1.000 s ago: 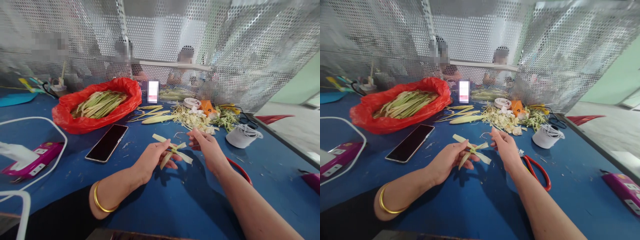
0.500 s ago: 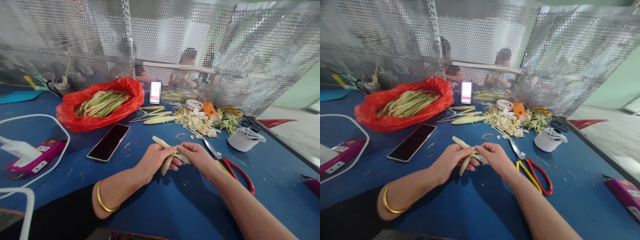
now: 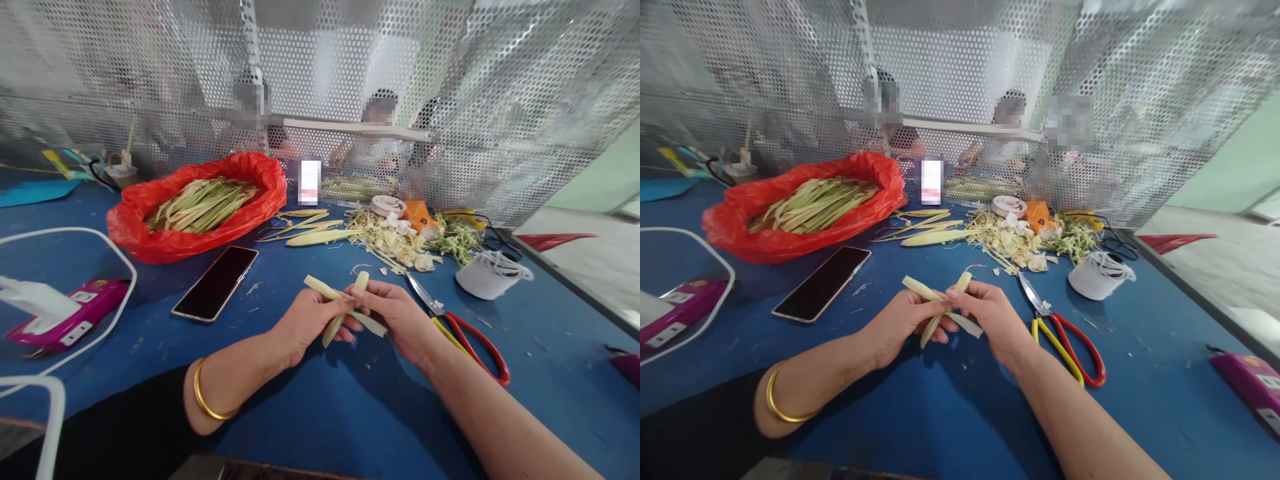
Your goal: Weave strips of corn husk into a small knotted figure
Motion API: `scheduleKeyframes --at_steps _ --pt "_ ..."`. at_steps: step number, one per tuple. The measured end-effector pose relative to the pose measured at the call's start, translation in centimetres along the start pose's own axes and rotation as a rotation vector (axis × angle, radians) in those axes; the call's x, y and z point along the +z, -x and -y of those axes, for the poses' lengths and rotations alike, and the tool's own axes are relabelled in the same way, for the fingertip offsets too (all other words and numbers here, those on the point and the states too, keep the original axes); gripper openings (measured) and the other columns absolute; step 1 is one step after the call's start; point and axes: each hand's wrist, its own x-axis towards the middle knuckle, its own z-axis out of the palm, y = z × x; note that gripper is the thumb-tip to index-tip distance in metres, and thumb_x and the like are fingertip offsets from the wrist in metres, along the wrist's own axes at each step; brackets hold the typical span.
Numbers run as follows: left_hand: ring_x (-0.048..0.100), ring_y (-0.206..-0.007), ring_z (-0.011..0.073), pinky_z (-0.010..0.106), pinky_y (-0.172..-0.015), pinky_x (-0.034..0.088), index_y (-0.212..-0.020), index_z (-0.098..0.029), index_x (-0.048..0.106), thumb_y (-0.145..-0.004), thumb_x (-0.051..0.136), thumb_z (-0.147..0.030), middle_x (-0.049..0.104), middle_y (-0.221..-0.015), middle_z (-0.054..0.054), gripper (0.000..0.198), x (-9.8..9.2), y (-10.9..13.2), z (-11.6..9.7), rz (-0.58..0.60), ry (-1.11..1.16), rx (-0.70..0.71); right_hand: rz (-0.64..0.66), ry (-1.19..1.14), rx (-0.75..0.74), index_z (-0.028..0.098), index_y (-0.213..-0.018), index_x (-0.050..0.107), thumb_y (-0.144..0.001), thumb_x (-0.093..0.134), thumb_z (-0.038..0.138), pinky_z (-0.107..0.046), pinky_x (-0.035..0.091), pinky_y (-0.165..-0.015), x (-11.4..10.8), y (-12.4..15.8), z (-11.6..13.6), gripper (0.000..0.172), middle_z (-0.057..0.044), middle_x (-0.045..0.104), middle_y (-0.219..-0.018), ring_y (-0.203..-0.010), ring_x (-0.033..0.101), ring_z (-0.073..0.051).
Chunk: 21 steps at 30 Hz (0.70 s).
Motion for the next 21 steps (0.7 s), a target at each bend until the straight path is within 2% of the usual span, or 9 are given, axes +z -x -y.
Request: scheduleKeyframes --at_steps 4,7,9,16,18,21 --pt "0.062 -0.05 0.0119 0.023 -0.057 0.05 -0.083 -0.012 0.071 -0.077 0.069 -0.04 0.068 -0.062 0.005 0.029 0.06 0.2 -0.17 0.032 0.002 -0.01 0.047 -0.025 -0.079 0.016 -0.072 0.067 -0.067 0.079 0.036 -0.024 0.034 -0.054 -0.08 0.22 0.24 0.024 0.003 0.055 -0.061 -0.056 0.045 -0.009" --pt "0.058 -0.047 0.0106 0.021 -0.053 0.047 -0.077 -0.013 0.068 -0.076 0.07 -0.041 0.062 -0.054 0.001 0.028 0.16 0.39 -0.43 0.039 0.042 -0.022 0.152 -0.068 -0.051 0.017 -0.075 0.067 -0.068 0.079 0.034 -0.025 0.035 -0.056 -0.29 0.25 0.45 0.022 0.003 0.055 -0.062 -0.057 0.046 -0.01" --pt "0.055 -0.045 0.0094 0.02 -0.05 0.045 -0.075 -0.014 0.066 -0.076 0.07 -0.041 0.06 -0.052 0.0 0.027 0.18 0.43 -0.54 0.036 0.072 -0.024 0.178 -0.081 -0.033 0.018 -0.078 0.067 -0.068 0.079 0.035 -0.026 0.035 -0.056 -0.43 0.17 0.54 0.023 0.003 0.057 -0.063 -0.058 0.048 -0.011" --pt "0.054 -0.047 0.0084 0.02 -0.05 0.043 -0.081 -0.014 0.067 -0.079 0.066 -0.039 0.059 -0.054 -0.001 0.025 0.13 0.41 -0.49 0.108 0.028 0.012 -0.003 0.108 -0.199 0.016 -0.062 0.064 -0.068 0.076 0.038 -0.026 0.037 -0.059 -0.24 -0.3 0.43 0.026 0.003 0.055 -0.056 -0.057 0.047 -0.01" --pt "0.054 -0.047 0.0083 0.019 -0.051 0.043 -0.081 -0.014 0.068 -0.082 0.063 -0.036 0.059 -0.053 -0.002 0.023 0.15 0.38 -0.41 0.106 -0.026 0.03 -0.048 0.155 -0.202 0.016 -0.063 0.064 -0.067 0.075 0.04 -0.026 0.037 -0.058 -0.11 -0.37 0.2 0.027 0.003 0.055 -0.055 -0.057 0.047 -0.011" --pt "0.054 -0.047 0.0086 0.02 -0.051 0.043 -0.071 -0.014 0.065 -0.082 0.062 -0.029 0.058 -0.051 -0.002 0.019 0.21 0.27 -0.23 0.069 -0.109 0.065 -0.133 0.212 -0.194 0.017 -0.059 0.06 -0.066 0.073 0.043 -0.027 0.036 -0.056 0.08 -0.48 -0.35 0.03 0.003 0.053 -0.053 -0.054 0.046 -0.011"
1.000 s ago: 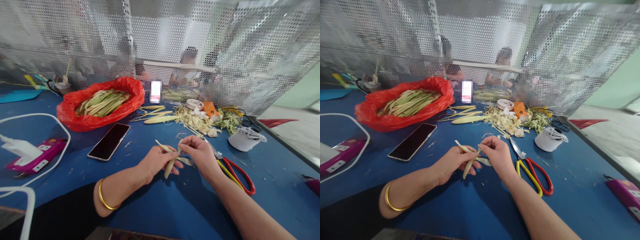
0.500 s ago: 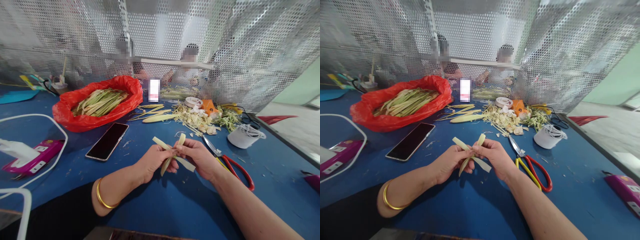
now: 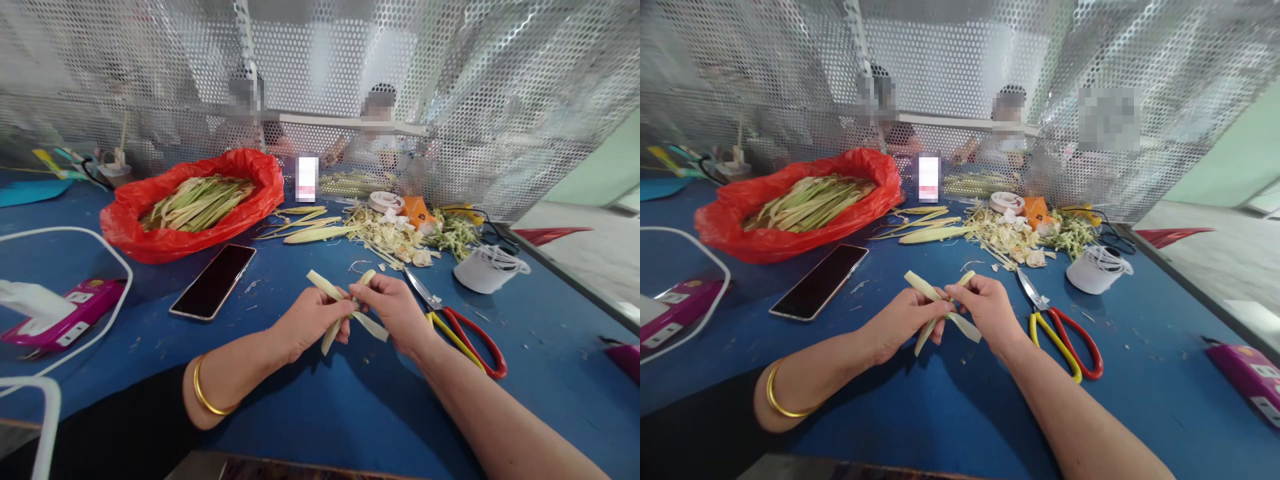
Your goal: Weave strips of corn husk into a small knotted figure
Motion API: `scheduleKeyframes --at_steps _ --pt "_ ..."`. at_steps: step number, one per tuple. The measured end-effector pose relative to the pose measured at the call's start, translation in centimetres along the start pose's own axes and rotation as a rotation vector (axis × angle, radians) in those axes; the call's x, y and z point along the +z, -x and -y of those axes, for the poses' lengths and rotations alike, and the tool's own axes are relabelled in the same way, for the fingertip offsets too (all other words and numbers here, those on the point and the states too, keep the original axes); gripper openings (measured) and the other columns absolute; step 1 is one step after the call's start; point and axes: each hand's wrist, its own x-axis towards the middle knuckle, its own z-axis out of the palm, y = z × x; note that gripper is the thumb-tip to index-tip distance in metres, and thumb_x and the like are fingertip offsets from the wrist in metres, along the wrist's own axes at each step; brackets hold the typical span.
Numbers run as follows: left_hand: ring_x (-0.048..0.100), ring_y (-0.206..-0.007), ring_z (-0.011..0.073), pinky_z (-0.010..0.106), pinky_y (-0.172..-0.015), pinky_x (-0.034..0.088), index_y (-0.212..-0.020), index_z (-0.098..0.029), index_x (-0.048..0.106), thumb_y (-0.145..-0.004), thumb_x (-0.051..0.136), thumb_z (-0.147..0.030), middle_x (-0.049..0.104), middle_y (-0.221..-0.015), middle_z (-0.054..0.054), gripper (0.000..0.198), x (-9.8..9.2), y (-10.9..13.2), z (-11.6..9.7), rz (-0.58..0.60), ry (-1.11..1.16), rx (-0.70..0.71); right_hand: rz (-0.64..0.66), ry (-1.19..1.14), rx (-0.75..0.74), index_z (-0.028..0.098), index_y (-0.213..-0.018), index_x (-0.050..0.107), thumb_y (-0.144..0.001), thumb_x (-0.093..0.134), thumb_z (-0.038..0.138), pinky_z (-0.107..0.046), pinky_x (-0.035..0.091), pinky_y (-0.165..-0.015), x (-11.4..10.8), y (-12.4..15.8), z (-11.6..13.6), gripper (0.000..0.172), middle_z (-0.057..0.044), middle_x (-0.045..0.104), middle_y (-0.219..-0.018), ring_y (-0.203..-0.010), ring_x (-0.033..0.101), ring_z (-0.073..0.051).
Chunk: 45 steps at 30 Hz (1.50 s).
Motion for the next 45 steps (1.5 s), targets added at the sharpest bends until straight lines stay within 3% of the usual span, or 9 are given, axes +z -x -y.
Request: scheduleKeyframes --at_steps 10,13,17,19,22,24,30,37,45 --pt "0.062 -0.051 0.0147 0.024 -0.054 0.047 -0.073 -0.015 0.06 -0.076 0.069 -0.029 0.066 -0.053 0.003 0.017 0.5 0.3 0.0 -0.099 0.01 -0.005 -0.136 0.174 -0.039 0.019 -0.056 0.057 -0.071 0.069 0.045 -0.027 0.034 -0.053 0.4 -0.2 -0.5 0.032 0.003 0.052 -0.051 -0.052 0.044 -0.012" --pt "0.068 -0.061 0.0175 0.027 -0.06 0.051 -0.084 -0.013 0.066 -0.075 0.072 -0.033 0.072 -0.065 0.007 0.023 0.3 0.2 -0.4 -0.108 0.128 0.013 -0.174 0.317 -0.153 0.019 -0.065 0.062 -0.079 0.063 0.044 -0.028 0.036 -0.055 -0.4 0.0 0.3 0.029 0.001 0.058 -0.06 -0.057 0.048 -0.014" --pt "0.071 -0.078 0.0214 0.033 -0.076 0.054 -0.099 -0.012 0.068 -0.073 0.075 -0.026 0.075 -0.083 0.01 0.031 -0.2 0.0 -0.9 -0.156 0.279 0.094 -0.409 0.515 -0.43 0.021 -0.075 0.061 -0.087 0.057 0.04 -0.029 0.038 -0.063 -1.1 0.8 1.2 0.023 -0.002 0.061 -0.071 -0.067 0.052 -0.017" --pt "0.07 -0.082 0.0208 0.033 -0.08 0.053 -0.101 -0.012 0.067 -0.072 0.074 -0.02 0.075 -0.084 0.008 0.03 -0.3 -0.1 -0.9 -0.186 0.321 0.133 -0.351 0.587 -0.462 0.021 -0.067 0.058 -0.088 0.055 0.04 -0.029 0.037 -0.062 -0.7 1.3 1.2 0.028 -0.001 0.059 -0.067 -0.065 0.052 -0.017" --pt "0.07 -0.081 0.0185 0.032 -0.083 0.052 -0.101 -0.014 0.067 -0.073 0.072 -0.016 0.075 -0.083 0.006 0.028 -0.3 -0.2 -0.8 -0.222 0.376 0.159 -0.092 0.567 -0.345 0.021 -0.066 0.061 -0.086 0.059 0.04 -0.028 0.037 -0.061 0.5 1.8 0.7 0.028 -0.001 0.062 -0.07 -0.066 0.055 -0.017" --pt "0.069 -0.078 0.0172 0.03 -0.08 0.052 -0.1 -0.014 0.066 -0.073 0.072 -0.015 0.075 -0.082 0.005 0.028 -0.2 -0.3 -0.6 -0.232 0.391 0.154 0.0 0.514 -0.29 0.021 -0.067 0.063 -0.086 0.061 0.037 -0.027 0.038 -0.062 1.4 1.8 0.2 0.025 -0.001 0.064 -0.072 -0.068 0.056 -0.017" --pt "0.064 -0.064 0.0148 0.024 -0.056 0.048 -0.092 -0.013 0.065 -0.068 0.076 -0.019 0.073 -0.078 0.006 0.028 -0.1 -0.4 -0.5 -0.245 0.367 0.198 0.087 0.484 -0.388 0.02 -0.062 0.055 -0.093 0.048 0.026 -0.025 0.038 -0.061 2.1 1.7 -0.5 0.032 -0.001 0.058 -0.072 -0.066 0.053 -0.014" --pt "0.067 -0.074 0.0176 0.024 -0.064 0.05 -0.09 -0.012 0.065 -0.064 0.078 -0.017 0.073 -0.08 0.008 0.029 -0.2 -0.3 -0.6 -0.286 0.368 0.16 0.175 0.527 -0.489 0.021 -0.06 0.049 -0.089 0.048 0.018 -0.027 0.042 -0.069 1.8 1.9 0.1 0.029 -0.002 0.057 -0.075 -0.078 0.056 -0.017" --pt "0.068 -0.072 0.016 0.023 -0.066 0.05 -0.09 -0.012 0.066 -0.065 0.076 -0.015 0.074 -0.077 0.008 0.027 -0.5 -0.6 -0.5 -0.296 0.393 0.147 0.168 0.608 -0.553 0.021 -0.063 0.051 -0.09 0.047 0.019 -0.028 0.042 -0.07 2.1 1.9 -0.2 0.027 -0.003 0.059 -0.079 -0.078 0.056 -0.017"
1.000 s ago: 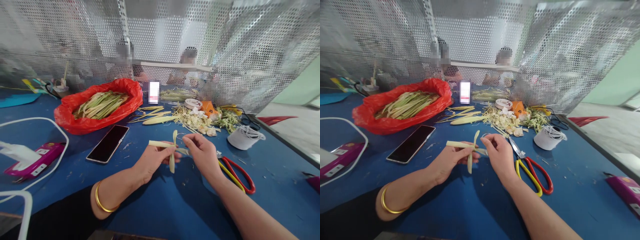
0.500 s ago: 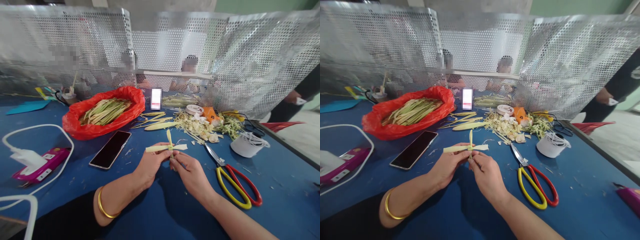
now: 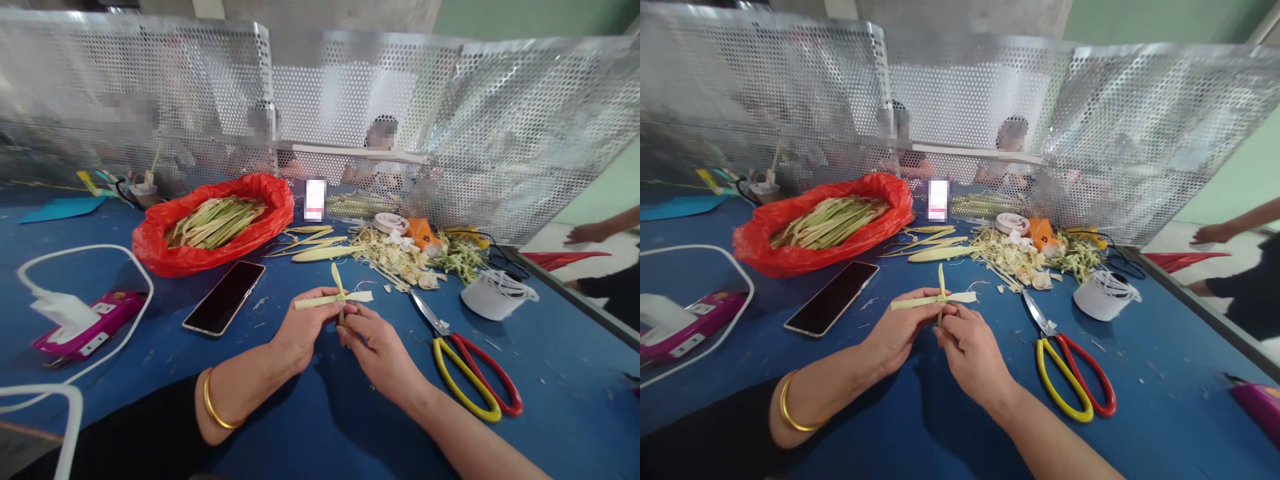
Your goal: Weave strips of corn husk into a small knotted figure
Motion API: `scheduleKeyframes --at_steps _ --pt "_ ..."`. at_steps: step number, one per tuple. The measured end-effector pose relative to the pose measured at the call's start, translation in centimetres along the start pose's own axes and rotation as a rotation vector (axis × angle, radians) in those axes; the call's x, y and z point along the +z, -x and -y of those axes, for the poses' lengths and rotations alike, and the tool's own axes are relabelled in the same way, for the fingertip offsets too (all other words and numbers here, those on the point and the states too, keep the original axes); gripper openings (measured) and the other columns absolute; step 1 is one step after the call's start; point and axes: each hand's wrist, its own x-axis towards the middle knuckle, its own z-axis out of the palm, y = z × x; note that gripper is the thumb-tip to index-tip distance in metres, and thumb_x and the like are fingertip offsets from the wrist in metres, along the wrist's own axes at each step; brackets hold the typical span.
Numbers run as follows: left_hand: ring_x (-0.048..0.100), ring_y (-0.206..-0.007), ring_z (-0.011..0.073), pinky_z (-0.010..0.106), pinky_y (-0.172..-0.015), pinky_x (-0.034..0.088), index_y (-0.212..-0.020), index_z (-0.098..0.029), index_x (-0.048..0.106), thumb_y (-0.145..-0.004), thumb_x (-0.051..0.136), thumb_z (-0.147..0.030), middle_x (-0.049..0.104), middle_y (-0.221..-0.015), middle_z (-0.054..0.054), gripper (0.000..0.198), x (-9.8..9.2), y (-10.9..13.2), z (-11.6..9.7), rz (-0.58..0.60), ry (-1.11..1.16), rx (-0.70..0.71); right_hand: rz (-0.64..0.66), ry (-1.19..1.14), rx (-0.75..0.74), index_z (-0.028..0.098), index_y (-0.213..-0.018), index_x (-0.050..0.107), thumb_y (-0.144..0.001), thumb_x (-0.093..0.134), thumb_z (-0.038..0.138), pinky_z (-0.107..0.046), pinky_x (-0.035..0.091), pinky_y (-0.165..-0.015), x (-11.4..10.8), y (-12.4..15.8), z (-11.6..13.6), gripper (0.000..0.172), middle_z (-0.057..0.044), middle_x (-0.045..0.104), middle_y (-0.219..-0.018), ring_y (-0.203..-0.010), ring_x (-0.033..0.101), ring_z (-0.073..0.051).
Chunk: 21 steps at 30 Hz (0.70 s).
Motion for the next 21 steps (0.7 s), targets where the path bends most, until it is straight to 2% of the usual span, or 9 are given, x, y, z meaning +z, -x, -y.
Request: scheduleKeyframes --at_steps 3,5,7,8,10,12,14,16,21 --pt "0.068 -0.073 0.0155 0.025 -0.07 0.051 -0.097 -0.013 0.067 -0.068 0.073 -0.016 0.074 -0.079 0.007 0.029 -0.3 -0.2 -0.4 0.025 -0.023 -0.03 -0.044 0.127 0.008 0.022 -0.066 0.053 -0.094 0.045 0.025 -0.028 0.04 -0.066 -0.5 0.2 0.1 0.029 -0.002 0.06 -0.073 -0.07 0.055 -0.017" --pt "0.068 -0.075 0.0161 0.026 -0.073 0.051 -0.1 -0.014 0.067 -0.07 0.07 -0.017 0.074 -0.08 0.007 0.03 -0.5 -0.3 -0.7 0.045 -0.032 -0.056 -0.172 0.204 0.027 0.022 -0.071 0.055 -0.096 0.044 0.03 -0.029 0.039 -0.066 -1.3 0.1 0.0 0.029 -0.003 0.06 -0.072 -0.069 0.055 -0.017" --pt "0.067 -0.073 0.016 0.027 -0.073 0.051 -0.1 -0.014 0.067 -0.072 0.067 -0.02 0.073 -0.078 0.007 0.029 -0.5 -0.2 -0.9 0.066 -0.04 -0.096 -0.324 0.279 0.041 0.022 -0.084 0.059 -0.094 0.048 0.034 -0.031 0.041 -0.07 -2.1 0.0 -0.3 0.019 -0.006 0.063 -0.084 -0.081 0.058 -0.021" --pt "0.067 -0.07 0.0153 0.027 -0.071 0.05 -0.099 -0.013 0.067 -0.072 0.067 -0.022 0.072 -0.075 0.006 0.028 -0.5 -0.2 -0.8 0.077 -0.048 -0.111 -0.358 0.313 0.037 0.021 -0.092 0.06 -0.092 0.052 0.034 -0.033 0.042 -0.074 -2.4 -0.1 -0.6 0.015 -0.008 0.065 -0.093 -0.088 0.059 -0.024" --pt "0.062 -0.061 0.0128 0.025 -0.065 0.048 -0.095 -0.013 0.067 -0.071 0.07 -0.027 0.067 -0.067 0.003 0.028 -0.4 -0.1 -0.6 0.091 -0.074 -0.106 -0.294 0.366 0.002 0.022 -0.1 0.059 -0.089 0.058 0.033 -0.036 0.041 -0.082 -2.6 -0.4 -1.0 0.016 -0.009 0.066 -0.101 -0.096 0.059 -0.026" --pt "0.055 -0.053 0.0098 0.022 -0.057 0.044 -0.087 -0.014 0.067 -0.065 0.077 -0.03 0.06 -0.06 -0.002 0.029 -0.3 -0.1 -0.3 0.087 -0.113 -0.062 -0.149 0.397 -0.042 0.022 -0.092 0.059 -0.091 0.056 0.029 -0.037 0.039 -0.085 -2.3 -0.4 -1.3 0.008 -0.005 0.068 -0.089 -0.086 0.062 -0.023" --pt "0.049 -0.05 0.0081 0.021 -0.052 0.04 -0.081 -0.014 0.066 -0.061 0.081 -0.031 0.055 -0.056 -0.004 0.031 -0.3 -0.2 0.0 0.071 -0.154 -0.015 -0.062 0.425 -0.077 0.022 -0.08 0.057 -0.095 0.048 0.024 -0.036 0.036 -0.084 -1.8 -0.3 -1.3 0.017 -0.002 0.067 -0.075 -0.074 0.061 -0.019" --pt "0.048 -0.049 0.0077 0.021 -0.05 0.038 -0.079 -0.014 0.065 -0.061 0.081 -0.034 0.055 -0.055 -0.004 0.031 -0.3 -0.3 0.2 0.049 -0.192 0.019 -0.05 0.448 -0.093 0.021 -0.073 0.054 -0.096 0.043 0.021 -0.034 0.035 -0.081 -1.5 -0.2 -0.9 0.026 -0.001 0.064 -0.068 -0.067 0.058 -0.017" --pt "0.048 -0.047 0.0084 0.021 -0.049 0.039 -0.079 -0.014 0.066 -0.062 0.078 -0.032 0.056 -0.052 -0.004 0.028 -0.2 -0.3 0.4 0.018 -0.229 0.077 -0.081 0.441 -0.111 0.02 -0.066 0.049 -0.095 0.043 0.018 -0.031 0.033 -0.074 -1.5 0.2 0.1 0.03 0.0 0.059 -0.062 -0.06 0.053 -0.014"
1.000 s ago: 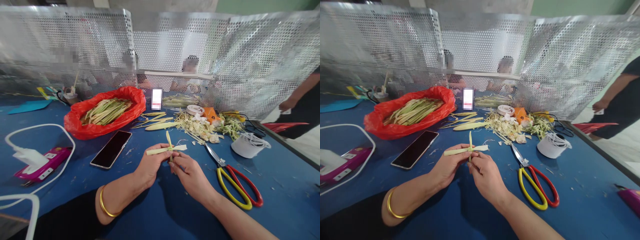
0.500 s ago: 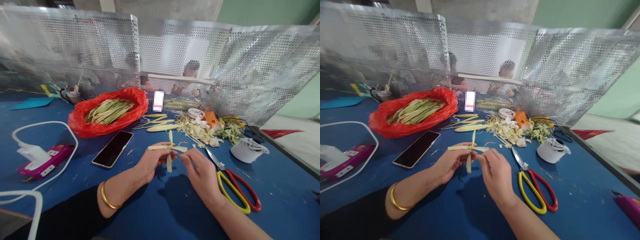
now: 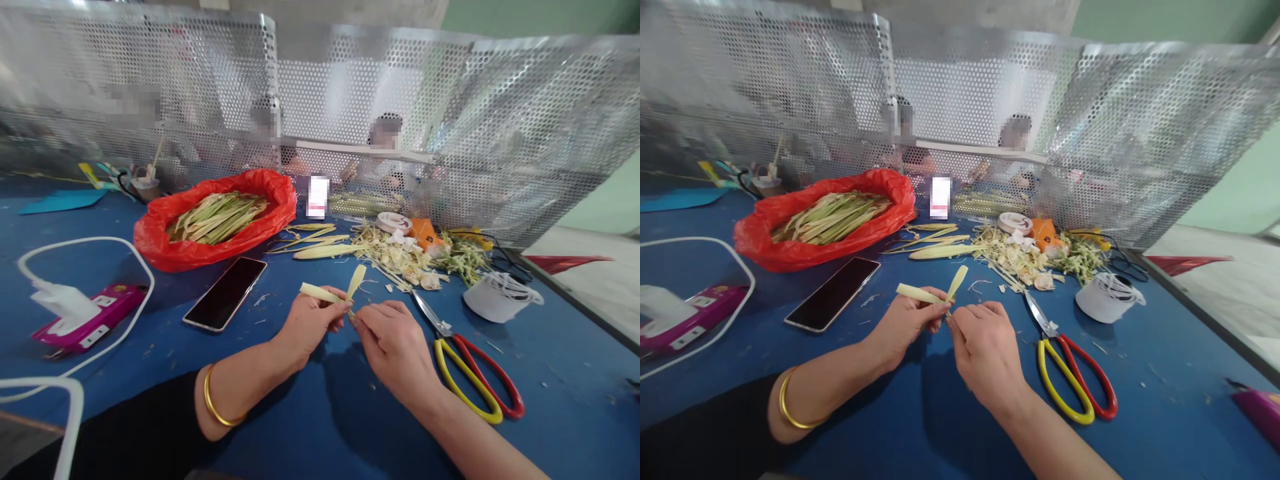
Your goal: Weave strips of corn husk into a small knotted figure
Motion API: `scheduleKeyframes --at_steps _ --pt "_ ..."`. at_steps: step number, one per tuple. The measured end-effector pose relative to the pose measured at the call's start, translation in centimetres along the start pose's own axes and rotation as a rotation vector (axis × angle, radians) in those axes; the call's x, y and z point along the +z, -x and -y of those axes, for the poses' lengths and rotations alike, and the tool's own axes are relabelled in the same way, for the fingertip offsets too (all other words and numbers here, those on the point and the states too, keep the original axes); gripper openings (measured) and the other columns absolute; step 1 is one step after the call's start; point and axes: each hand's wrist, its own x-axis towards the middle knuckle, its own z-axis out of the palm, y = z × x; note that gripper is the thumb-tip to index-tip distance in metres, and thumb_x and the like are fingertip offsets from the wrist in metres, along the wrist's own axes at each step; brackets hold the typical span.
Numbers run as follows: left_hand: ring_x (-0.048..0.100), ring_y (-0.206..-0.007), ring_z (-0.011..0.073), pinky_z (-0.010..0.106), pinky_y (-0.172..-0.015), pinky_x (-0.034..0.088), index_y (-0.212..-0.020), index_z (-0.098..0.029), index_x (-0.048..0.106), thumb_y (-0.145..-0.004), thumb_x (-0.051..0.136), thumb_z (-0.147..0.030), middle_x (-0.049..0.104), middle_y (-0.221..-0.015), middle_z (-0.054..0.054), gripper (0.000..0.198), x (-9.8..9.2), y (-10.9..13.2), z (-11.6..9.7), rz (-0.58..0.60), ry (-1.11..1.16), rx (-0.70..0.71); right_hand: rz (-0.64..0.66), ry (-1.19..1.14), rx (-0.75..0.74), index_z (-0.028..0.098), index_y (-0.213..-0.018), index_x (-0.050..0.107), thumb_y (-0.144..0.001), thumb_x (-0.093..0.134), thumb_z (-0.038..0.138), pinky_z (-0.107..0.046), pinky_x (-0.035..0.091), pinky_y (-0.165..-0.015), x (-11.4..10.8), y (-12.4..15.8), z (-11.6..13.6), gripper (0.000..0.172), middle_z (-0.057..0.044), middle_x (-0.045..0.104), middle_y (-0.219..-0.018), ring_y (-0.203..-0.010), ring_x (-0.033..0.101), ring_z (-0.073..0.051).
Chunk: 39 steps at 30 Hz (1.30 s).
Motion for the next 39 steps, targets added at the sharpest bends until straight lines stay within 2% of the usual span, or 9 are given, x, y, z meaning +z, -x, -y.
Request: scheduleKeyframes --at_steps 6,11,14,17,21,24,28,33,39 --pt "0.047 -0.044 0.0081 0.021 -0.048 0.039 -0.075 -0.014 0.065 -0.059 0.082 -0.031 0.055 -0.05 -0.004 0.029 0.0 -0.1 0.3 -0.035 0.031 -0.029 -0.02 0.011 -0.047 0.02 -0.065 0.05 -0.094 0.04 0.015 -0.031 0.033 -0.072 0.2 0.1 1.0 0.031 -0.001 0.058 -0.06 -0.058 0.052 -0.014" --pt "0.048 -0.048 0.006 0.017 -0.05 0.043 -0.082 -0.015 0.067 -0.071 0.074 -0.02 0.052 -0.053 -0.004 0.015 -0.8 -0.6 -0.1 0.098 0.245 -0.217 -0.041 -0.079 -0.035 0.019 -0.07 0.056 -0.096 0.041 0.02 -0.031 0.036 -0.073 -0.2 0.2 1.1 0.031 -0.002 0.063 -0.066 -0.063 0.056 -0.015" --pt "0.046 -0.046 0.0053 0.018 -0.052 0.047 -0.083 -0.014 0.067 -0.08 0.065 -0.015 0.048 -0.053 -0.005 0.003 -1.2 -0.7 -0.7 0.197 0.428 -0.355 -0.236 -0.222 0.086 0.021 -0.085 0.064 -0.099 0.039 0.026 -0.031 0.039 -0.075 -1.4 0.2 0.2 0.03 -0.001 0.065 -0.07 -0.071 0.06 -0.017" --pt "0.045 -0.045 0.0053 0.02 -0.053 0.05 -0.083 -0.013 0.067 -0.087 0.059 -0.017 0.045 -0.052 -0.005 0.01 -1.3 -0.7 -1.0 0.275 0.516 -0.403 -0.463 -0.277 0.302 0.022 -0.089 0.066 -0.097 0.044 0.031 -0.03 0.042 -0.072 -2.4 0.0 -0.8 0.025 -0.002 0.066 -0.077 -0.078 0.061 -0.019" --pt "0.042 -0.042 0.0043 0.019 -0.052 0.05 -0.084 -0.012 0.067 -0.089 0.056 -0.016 0.042 -0.05 -0.006 0.013 -1.2 -0.6 -0.7 0.325 0.559 -0.399 -0.199 -0.316 0.245 0.024 -0.086 0.067 -0.087 0.059 0.03 -0.032 0.044 -0.08 -2.0 -0.6 -1.0 0.01 -0.003 0.07 -0.089 -0.089 0.062 -0.021" --pt "0.043 -0.041 0.0041 0.02 -0.051 0.051 -0.084 -0.013 0.066 -0.088 0.058 -0.02 0.044 -0.051 -0.006 0.011 -1.1 -0.5 -0.4 0.363 0.533 -0.395 -0.034 -0.354 0.204 0.024 -0.08 0.067 -0.086 0.059 0.023 -0.032 0.043 -0.08 -1.1 -0.8 -0.7 0.01 0.0 0.072 -0.083 -0.082 0.064 -0.019" --pt "0.05 -0.042 0.0074 0.022 -0.047 0.05 -0.092 -0.015 0.065 -0.086 0.061 -0.028 0.056 -0.059 -0.003 0.015 -1.1 -0.4 -0.5 0.365 0.38 -0.313 -0.06 -0.315 0.181 0.023 -0.072 0.063 -0.088 0.056 0.019 -0.033 0.042 -0.081 -0.6 -0.7 -0.9 0.017 0.001 0.07 -0.071 -0.069 0.062 -0.016" --pt "0.055 -0.043 0.0079 0.019 -0.046 0.048 -0.094 -0.014 0.063 -0.081 0.066 -0.02 0.064 -0.064 0.001 0.015 -0.8 -0.1 -0.8 0.272 0.213 -0.216 -0.085 -0.14 0.048 0.022 -0.077 0.06 -0.088 0.048 0.012 -0.04 0.034 -0.096 -1.0 -0.5 -1.2 0.019 -0.001 0.068 -0.074 -0.073 0.062 -0.017" --pt "0.054 -0.042 0.0058 0.014 -0.046 0.044 -0.082 -0.014 0.06 -0.079 0.065 -0.013 0.064 -0.057 0.001 0.006 -0.3 0.1 -0.6 0.232 0.289 -0.159 -0.091 -0.246 0.106 0.022 -0.072 0.06 -0.083 0.045 0.007 -0.034 0.041 -0.083 -0.1 -0.4 -1.5 0.024 0.0 0.067 -0.07 -0.069 0.061 -0.017"
